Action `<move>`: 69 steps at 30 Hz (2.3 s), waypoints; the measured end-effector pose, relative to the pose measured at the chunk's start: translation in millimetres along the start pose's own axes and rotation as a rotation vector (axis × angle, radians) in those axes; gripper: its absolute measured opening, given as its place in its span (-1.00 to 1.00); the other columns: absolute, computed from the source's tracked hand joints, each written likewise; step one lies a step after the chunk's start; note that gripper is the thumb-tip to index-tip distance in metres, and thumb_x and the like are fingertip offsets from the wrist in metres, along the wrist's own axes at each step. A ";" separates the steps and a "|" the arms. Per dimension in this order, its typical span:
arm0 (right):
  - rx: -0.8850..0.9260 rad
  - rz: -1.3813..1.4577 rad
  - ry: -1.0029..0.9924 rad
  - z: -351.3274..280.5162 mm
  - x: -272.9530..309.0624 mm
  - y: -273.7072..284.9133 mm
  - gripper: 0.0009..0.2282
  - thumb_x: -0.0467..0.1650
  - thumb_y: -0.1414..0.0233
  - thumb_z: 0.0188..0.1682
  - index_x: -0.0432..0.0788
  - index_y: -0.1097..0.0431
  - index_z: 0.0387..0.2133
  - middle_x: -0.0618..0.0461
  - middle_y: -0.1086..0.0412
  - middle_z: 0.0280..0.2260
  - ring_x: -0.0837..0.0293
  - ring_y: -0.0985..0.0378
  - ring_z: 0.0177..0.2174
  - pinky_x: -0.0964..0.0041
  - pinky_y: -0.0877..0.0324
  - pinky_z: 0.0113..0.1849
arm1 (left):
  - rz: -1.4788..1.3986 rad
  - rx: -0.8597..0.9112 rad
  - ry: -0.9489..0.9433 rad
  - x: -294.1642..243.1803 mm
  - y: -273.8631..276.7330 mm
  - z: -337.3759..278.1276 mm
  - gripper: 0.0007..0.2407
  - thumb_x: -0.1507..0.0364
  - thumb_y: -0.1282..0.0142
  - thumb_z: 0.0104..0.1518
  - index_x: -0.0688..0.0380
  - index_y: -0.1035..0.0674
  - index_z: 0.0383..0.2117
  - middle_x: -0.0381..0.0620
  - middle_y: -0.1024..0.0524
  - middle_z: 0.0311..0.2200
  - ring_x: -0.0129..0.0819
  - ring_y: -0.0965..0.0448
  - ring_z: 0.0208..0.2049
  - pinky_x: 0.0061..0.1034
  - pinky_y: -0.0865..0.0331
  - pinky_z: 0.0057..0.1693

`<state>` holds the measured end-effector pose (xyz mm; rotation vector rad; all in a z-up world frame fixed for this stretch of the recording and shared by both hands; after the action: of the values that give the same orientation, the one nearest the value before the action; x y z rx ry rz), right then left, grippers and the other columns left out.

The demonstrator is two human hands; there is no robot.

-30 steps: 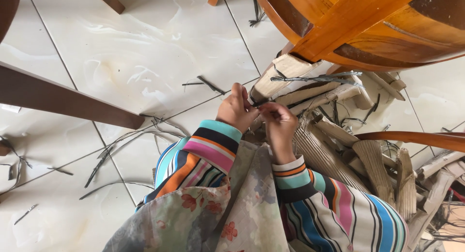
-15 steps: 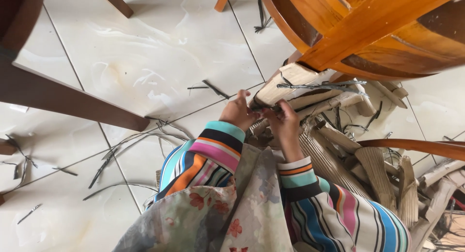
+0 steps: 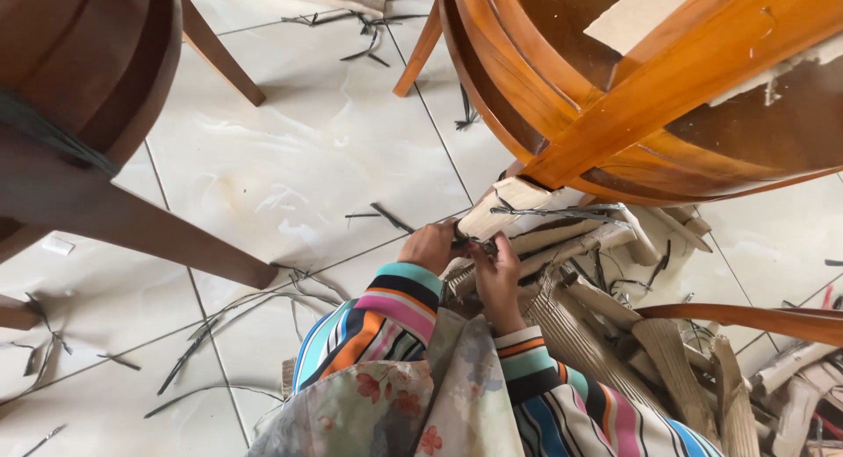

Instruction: Wrapping wooden chair legs with protective cardboard and securing them with plastic ties for transport.

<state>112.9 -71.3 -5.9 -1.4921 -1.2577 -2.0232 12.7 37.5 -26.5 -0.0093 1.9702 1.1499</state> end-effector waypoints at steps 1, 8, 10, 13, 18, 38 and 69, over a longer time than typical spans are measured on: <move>-0.001 0.003 0.006 2.1 13.5 -1.1 -0.53 -0.26 -0.19 0.04 -0.30 -0.36 0.12 -0.32 -0.43 0.01 -0.12 -0.60 -0.10 -0.01 -0.51 -0.13 | 0.003 -0.006 -0.001 -0.5 4.8 -1.8 -0.51 0.20 -0.26 0.07 0.17 -0.46 0.11 0.16 -0.64 -0.27 0.17 -0.68 -0.18 -0.02 -0.61 -0.07; 0.033 0.095 -0.151 17.6 61.5 -8.5 -0.80 -0.39 -0.25 -0.03 -0.09 -0.51 -0.14 -0.01 -0.51 -0.20 0.06 -0.64 -0.16 0.14 -0.51 -0.11 | 0.001 -0.069 -0.004 16.4 14.5 6.6 -0.53 0.12 -0.09 0.18 0.07 -0.42 0.15 0.08 -0.66 -0.24 0.06 -0.69 -0.13 -0.01 -0.51 0.08; 0.035 0.110 -0.184 22.6 69.7 -11.9 -0.80 -0.42 -0.25 -0.04 -0.09 -0.51 -0.15 -0.02 -0.50 -0.20 0.05 -0.64 -0.16 0.13 -0.51 -0.10 | 0.020 -0.072 0.000 15.5 25.3 6.1 -0.53 0.12 -0.07 0.20 0.09 -0.41 0.16 0.08 -0.66 -0.23 0.04 -0.68 -0.12 -0.02 -0.49 0.10; 0.058 0.128 -0.223 29.8 68.4 -20.1 -0.81 -0.39 -0.25 -0.02 -0.07 -0.51 -0.16 0.01 -0.45 -0.23 0.10 -0.60 -0.21 0.17 -0.50 -0.12 | 0.063 -0.088 -0.001 13.8 43.7 2.3 -0.52 0.07 -0.03 0.17 0.05 -0.43 0.14 0.03 -0.68 -0.25 -0.04 -0.69 -0.11 -0.06 -0.45 0.13; 0.009 0.206 -0.183 38.4 31.7 -31.0 -0.75 -0.33 -0.32 -0.10 -0.09 -0.52 -0.18 0.01 -0.47 -0.29 0.21 -0.52 -0.36 0.32 -0.44 -0.32 | 0.023 -0.046 0.079 19.6 50.5 6.0 -0.48 0.01 -0.03 0.17 0.02 -0.43 0.17 0.00 -0.68 -0.20 -0.02 -0.68 -0.08 -0.09 -0.47 0.09; 0.965 0.046 -0.135 -66.0 141.8 -117.7 -0.82 -0.52 -0.06 0.00 -0.32 -0.48 -0.14 -0.06 -0.58 -0.24 0.23 -0.58 -0.29 0.45 -0.45 -0.21 | -0.324 -0.747 -0.030 35.1 88.5 -328.6 -0.64 0.32 -0.09 0.06 0.12 -0.54 0.00 0.04 -0.43 0.14 0.04 -0.40 0.21 -0.16 -0.29 0.28; 0.982 -1.017 0.632 -21.3 -0.3 -232.4 -0.37 -0.37 -0.20 -0.19 -0.33 -0.14 0.17 -0.17 -0.01 0.29 -0.21 -0.41 0.02 -0.09 -0.41 -0.12 | -0.325 -0.903 0.196 39.1 79.3 -323.8 -0.76 0.14 -0.24 0.05 -0.38 -0.68 -0.13 -0.19 -0.52 0.09 -0.17 -0.47 0.18 -0.25 -0.39 0.20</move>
<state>-61.4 40.9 -113.0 0.2980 -2.3666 -1.5431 -254.4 -135.7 79.8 -0.8998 1.3705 1.7476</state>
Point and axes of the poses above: each hand's wrist, its own z-axis towards the middle knuckle, its own y-axis out of the back of the hand, x = y × z, the point moved 2 cm from there along z, towards the middle knuckle
